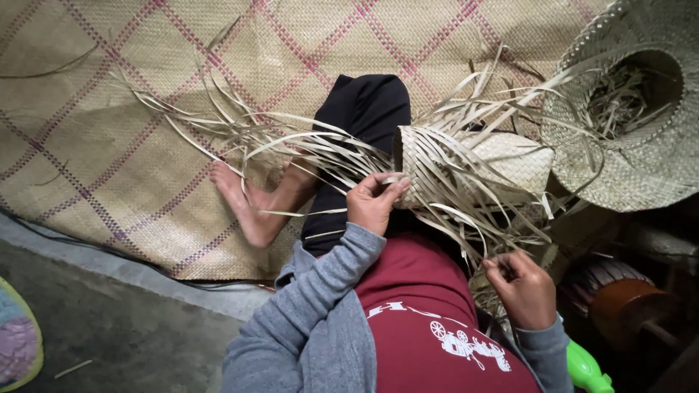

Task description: A person sitting on the floor weaving a hat from dried straw or palm fibers.

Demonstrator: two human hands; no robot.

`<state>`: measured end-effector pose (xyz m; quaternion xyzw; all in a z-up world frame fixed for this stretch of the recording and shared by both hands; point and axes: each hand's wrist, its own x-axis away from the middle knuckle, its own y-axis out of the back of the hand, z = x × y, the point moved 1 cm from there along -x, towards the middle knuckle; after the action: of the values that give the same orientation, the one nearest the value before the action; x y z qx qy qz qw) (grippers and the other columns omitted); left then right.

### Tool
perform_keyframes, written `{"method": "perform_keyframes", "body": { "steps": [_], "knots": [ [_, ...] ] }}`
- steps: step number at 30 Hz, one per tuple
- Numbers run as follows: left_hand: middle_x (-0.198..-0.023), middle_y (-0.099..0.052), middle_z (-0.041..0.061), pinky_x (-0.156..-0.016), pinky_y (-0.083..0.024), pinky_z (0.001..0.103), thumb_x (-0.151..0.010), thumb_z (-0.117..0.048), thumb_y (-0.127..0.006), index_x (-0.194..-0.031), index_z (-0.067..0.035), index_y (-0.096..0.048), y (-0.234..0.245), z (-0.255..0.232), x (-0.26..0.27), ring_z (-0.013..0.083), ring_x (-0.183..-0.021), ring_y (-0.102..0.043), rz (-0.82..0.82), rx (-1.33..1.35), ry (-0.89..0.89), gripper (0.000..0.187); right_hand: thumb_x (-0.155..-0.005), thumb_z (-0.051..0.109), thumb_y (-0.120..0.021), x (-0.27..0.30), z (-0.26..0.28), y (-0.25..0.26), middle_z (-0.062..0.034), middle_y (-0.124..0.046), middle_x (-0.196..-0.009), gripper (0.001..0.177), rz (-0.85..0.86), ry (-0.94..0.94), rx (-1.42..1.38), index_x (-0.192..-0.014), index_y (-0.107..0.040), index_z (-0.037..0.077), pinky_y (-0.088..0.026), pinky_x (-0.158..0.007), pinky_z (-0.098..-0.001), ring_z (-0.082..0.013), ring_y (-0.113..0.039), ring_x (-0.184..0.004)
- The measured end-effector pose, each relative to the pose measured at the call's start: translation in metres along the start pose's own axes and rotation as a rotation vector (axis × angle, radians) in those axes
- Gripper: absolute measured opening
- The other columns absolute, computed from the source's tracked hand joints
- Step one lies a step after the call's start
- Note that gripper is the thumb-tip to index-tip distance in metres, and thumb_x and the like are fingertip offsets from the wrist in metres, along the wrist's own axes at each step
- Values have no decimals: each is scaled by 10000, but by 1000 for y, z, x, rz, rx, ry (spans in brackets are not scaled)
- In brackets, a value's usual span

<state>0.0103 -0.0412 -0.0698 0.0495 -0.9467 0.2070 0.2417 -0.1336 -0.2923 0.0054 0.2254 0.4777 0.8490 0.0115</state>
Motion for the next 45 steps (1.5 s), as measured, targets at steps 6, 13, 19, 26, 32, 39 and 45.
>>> {"method": "perform_keyframes", "body": {
  "steps": [6, 13, 19, 26, 32, 39, 45],
  "knots": [
    [-907, -772, 99, -703, -606, 213, -883, 23, -791, -973, 53, -747, -3, -8, 3, 119, -746, -710, -43, -56, -14, 105, -880, 208, -803, 12, -10, 5, -45, -662, -693, 186, 13, -130, 65, -869, -753, 29, -395, -487, -326, -179, -484, -488],
    [-891, -754, 85, -712, -588, 203, -892, -2, -788, -993, 38, -729, 1, -4, 0, 110, -750, -699, -3, -54, 43, 124, -1006, 387, -662, 14, -53, 4, 2, -732, -885, 253, 255, -194, 462, -932, -722, 153, -518, -503, -294, -132, -573, -548],
    [-854, -723, 70, -655, -566, 192, -872, -54, -808, -1068, 43, -726, 7, -6, -3, 85, -709, -648, 34, -133, 132, 233, -952, 1, -747, -29, 77, 48, -136, -732, -889, 130, -156, 173, -128, -1077, -765, -32, -405, -459, -277, -150, -492, -536],
    [-825, -761, 102, -640, -650, 226, -825, -158, -909, -1121, -51, -767, 19, 13, -9, 108, -717, -729, 3, -163, 260, 345, -945, 322, -764, -67, 106, -20, 58, -659, -806, 66, -284, 434, 142, -1008, -754, 304, -583, -617, -403, -271, -686, -626],
    [-784, -756, 94, -708, -635, 291, -831, -193, -839, -1035, -113, -811, 43, 56, -27, 114, -716, -699, 51, -209, 364, 220, -909, 375, -763, -70, 104, -35, 41, -649, -826, 93, -173, 355, 168, -959, -709, 319, -581, -599, -462, -337, -697, -614],
    [-948, -758, 86, -861, -622, 271, -948, -128, -732, -1346, -60, -685, 24, 13, -7, 88, -890, -694, 183, -116, 219, 407, -916, 282, -799, -74, 111, -27, 7, -637, -783, 96, -147, 323, -107, -901, -721, 227, -563, -602, -457, -360, -709, -721],
    [-875, -801, 126, -739, -643, 275, -835, -86, -889, -1079, -38, -796, 11, 3, 7, 135, -811, -754, 20, -190, 108, 265, -916, 259, -807, -76, 107, -28, -13, -639, -783, 96, -123, 329, -169, -895, -723, 217, -569, -626, -411, -339, -719, -752]
  ]
}}
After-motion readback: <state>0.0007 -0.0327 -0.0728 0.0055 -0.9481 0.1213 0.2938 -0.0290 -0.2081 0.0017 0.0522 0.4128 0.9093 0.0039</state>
